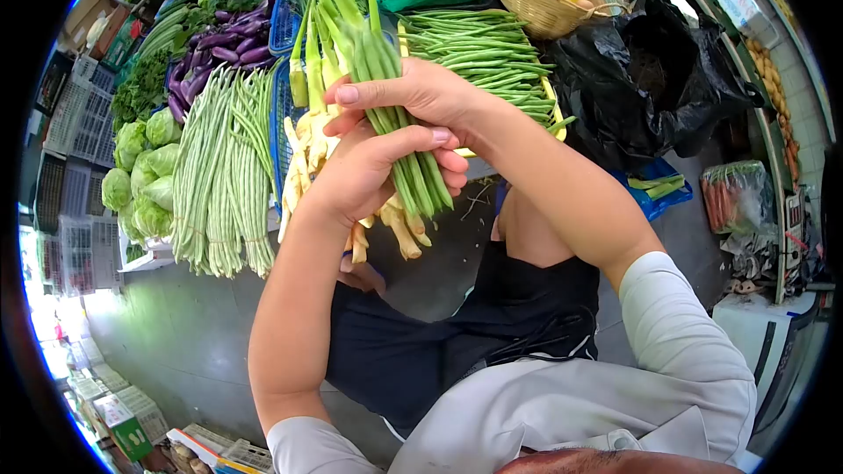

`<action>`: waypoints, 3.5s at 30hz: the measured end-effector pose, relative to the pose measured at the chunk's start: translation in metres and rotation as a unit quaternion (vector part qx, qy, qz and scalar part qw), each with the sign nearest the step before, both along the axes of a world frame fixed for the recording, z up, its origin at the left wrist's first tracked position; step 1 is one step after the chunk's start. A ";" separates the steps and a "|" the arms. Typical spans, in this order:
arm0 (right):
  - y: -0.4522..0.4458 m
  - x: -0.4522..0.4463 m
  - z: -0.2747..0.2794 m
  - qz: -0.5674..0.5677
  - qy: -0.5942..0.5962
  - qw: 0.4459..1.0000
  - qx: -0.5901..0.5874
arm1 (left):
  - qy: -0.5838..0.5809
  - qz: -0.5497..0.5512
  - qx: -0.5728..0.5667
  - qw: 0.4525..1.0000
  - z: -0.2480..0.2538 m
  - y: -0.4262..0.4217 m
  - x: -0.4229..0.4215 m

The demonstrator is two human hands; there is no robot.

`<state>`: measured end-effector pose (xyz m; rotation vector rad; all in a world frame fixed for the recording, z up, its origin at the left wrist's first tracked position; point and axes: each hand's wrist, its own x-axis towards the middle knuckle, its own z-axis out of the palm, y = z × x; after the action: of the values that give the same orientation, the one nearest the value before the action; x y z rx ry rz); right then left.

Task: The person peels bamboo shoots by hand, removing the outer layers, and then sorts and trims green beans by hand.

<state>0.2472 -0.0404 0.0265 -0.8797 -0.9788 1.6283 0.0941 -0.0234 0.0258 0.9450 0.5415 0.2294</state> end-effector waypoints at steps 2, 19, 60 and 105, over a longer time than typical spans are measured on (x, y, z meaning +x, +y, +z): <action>0.006 0.003 -0.004 -0.046 -0.026 0.999 0.003 | -0.018 0.041 -0.020 0.999 -0.002 -0.001 0.000; -0.005 -0.025 0.032 -0.335 -0.033 0.877 0.342 | -0.377 0.171 -0.255 0.874 -0.018 0.014 0.022; -0.023 0.153 -0.057 -0.113 -0.656 0.692 0.278 | 0.009 0.189 0.441 0.877 0.004 0.028 0.017; -0.034 0.117 -0.026 -0.006 -0.723 0.674 0.152 | 0.036 0.198 0.455 0.867 -0.003 0.034 -0.018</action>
<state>0.3646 -0.0742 0.0006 -1.9424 -2.1667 0.3723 0.0759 0.0105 0.0225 1.7608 0.7082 0.8792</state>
